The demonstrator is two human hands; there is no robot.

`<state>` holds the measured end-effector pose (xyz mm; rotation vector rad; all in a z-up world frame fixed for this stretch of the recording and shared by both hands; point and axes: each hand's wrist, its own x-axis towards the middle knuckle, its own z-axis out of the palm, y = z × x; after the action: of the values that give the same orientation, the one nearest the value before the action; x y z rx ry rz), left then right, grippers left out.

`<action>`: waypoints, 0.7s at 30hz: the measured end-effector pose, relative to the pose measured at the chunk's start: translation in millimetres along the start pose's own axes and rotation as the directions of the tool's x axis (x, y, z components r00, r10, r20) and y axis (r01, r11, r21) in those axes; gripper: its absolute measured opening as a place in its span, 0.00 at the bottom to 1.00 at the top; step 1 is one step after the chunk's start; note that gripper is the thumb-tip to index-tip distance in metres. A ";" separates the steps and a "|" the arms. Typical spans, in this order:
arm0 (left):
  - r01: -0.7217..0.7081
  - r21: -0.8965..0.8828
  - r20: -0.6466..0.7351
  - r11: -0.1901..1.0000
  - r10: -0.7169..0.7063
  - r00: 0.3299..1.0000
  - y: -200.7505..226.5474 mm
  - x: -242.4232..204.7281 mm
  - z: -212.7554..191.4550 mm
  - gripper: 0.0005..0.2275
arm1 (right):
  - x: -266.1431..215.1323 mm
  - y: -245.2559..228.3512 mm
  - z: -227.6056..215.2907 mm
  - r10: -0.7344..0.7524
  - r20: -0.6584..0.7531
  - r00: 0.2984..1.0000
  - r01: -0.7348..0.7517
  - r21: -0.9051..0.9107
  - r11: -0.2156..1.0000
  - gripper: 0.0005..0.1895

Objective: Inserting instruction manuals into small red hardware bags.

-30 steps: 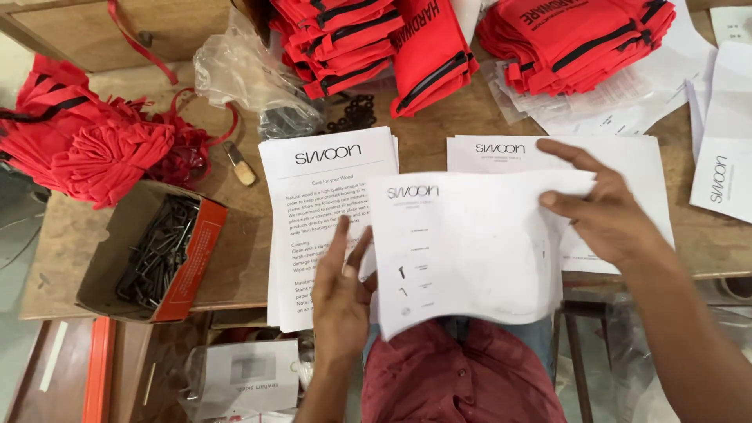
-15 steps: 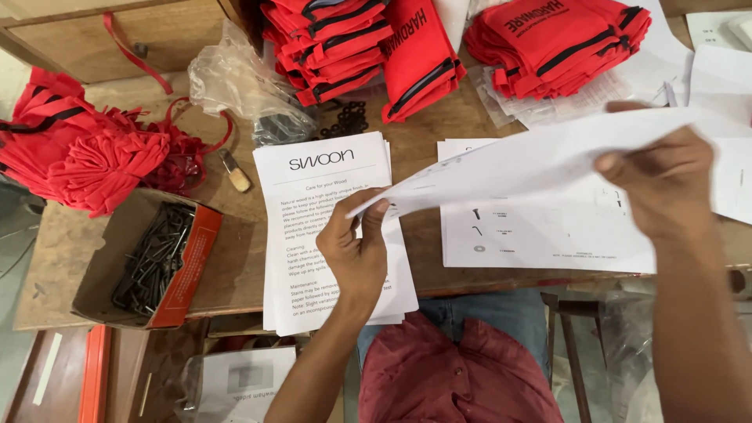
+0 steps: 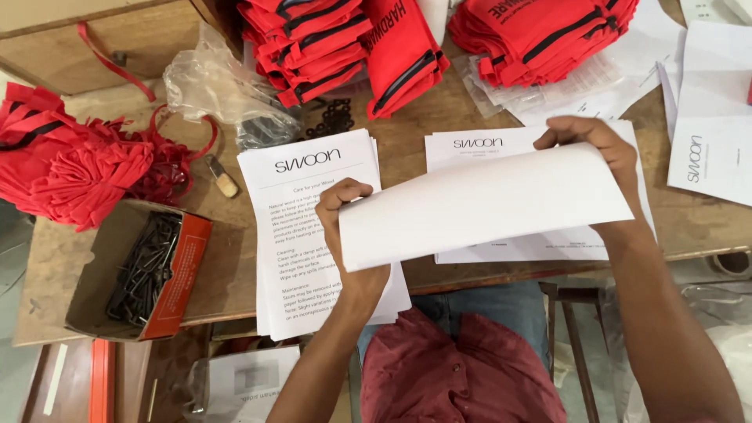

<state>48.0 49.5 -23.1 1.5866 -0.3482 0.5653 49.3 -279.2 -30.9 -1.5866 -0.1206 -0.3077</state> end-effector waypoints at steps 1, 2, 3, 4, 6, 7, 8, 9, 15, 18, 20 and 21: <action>0.003 0.001 0.001 1.000 -0.003 1.000 -0.7 -0.9 0.6 0.18 | 0.7 -4.6 3.6 0.003 0.000 1.000 -0.003 0.000 1.000 0.16; 0.045 -0.113 -0.016 0.993 -0.047 0.999 -0.9 -1.8 1.0 0.18 | 1.3 -9.5 7.2 0.020 0.004 1.000 -0.020 0.049 0.999 0.21; 0.078 -0.229 -0.028 0.970 -0.086 0.996 -1.5 -0.3 2.3 0.18 | 4.2 -15.3 10.5 0.030 0.008 1.000 -0.030 0.097 0.995 0.26; 0.074 -0.230 -0.027 0.970 -0.083 0.996 -4.3 -1.9 1.7 0.18 | 2.4 -5.9 8.4 0.026 0.006 1.000 -0.027 0.097 0.995 0.26; 0.011 0.160 0.032 0.987 -0.016 0.999 -11.3 -3.5 1.4 0.18 | 2.0 12.9 3.8 -0.140 0.088 0.986 0.138 0.024 0.990 0.29; 0.010 0.159 0.028 0.987 -0.015 1.000 -10.4 -3.1 1.5 0.18 | 3.0 2.3 9.3 -0.142 0.092 0.986 0.141 0.023 0.990 0.29; 0.028 0.125 -0.001 0.992 -0.028 1.000 -10.3 -2.9 1.5 0.14 | 4.0 -7.6 14.9 -0.170 0.050 0.984 0.169 0.027 0.985 0.27; 0.055 0.095 -0.027 0.994 -0.053 0.998 -9.4 -6.3 -0.5 0.11 | 1.2 -16.1 21.7 -0.186 0.008 0.982 0.186 0.034 0.982 0.25; 0.273 0.091 0.066 0.958 -0.280 0.958 9.4 9.3 -13.8 0.06 | -16.0 10.3 -16.8 -0.077 -0.131 0.988 0.051 -0.196 0.979 0.12; 0.382 0.075 0.098 0.921 -0.388 0.916 2.0 23.9 -20.4 0.08 | -33.0 74.6 -76.8 0.098 -0.088 0.991 -0.111 -0.157 0.981 0.11; 0.469 0.003 0.115 0.883 -0.466 0.877 -11.2 29.3 -24.9 0.10 | -26.8 32.8 -48.5 0.140 -0.048 0.989 -0.146 -0.176 0.974 0.10; 0.546 -0.075 0.155 0.834 -0.531 0.833 -18.5 33.4 -26.8 0.13 | -22.6 11.4 -35.2 0.177 -0.027 0.984 -0.178 -0.202 0.963 0.14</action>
<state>81.7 81.6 -19.6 1.5211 -0.0129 0.0010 26.5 -312.0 -47.5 -1.7852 0.0620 -0.1907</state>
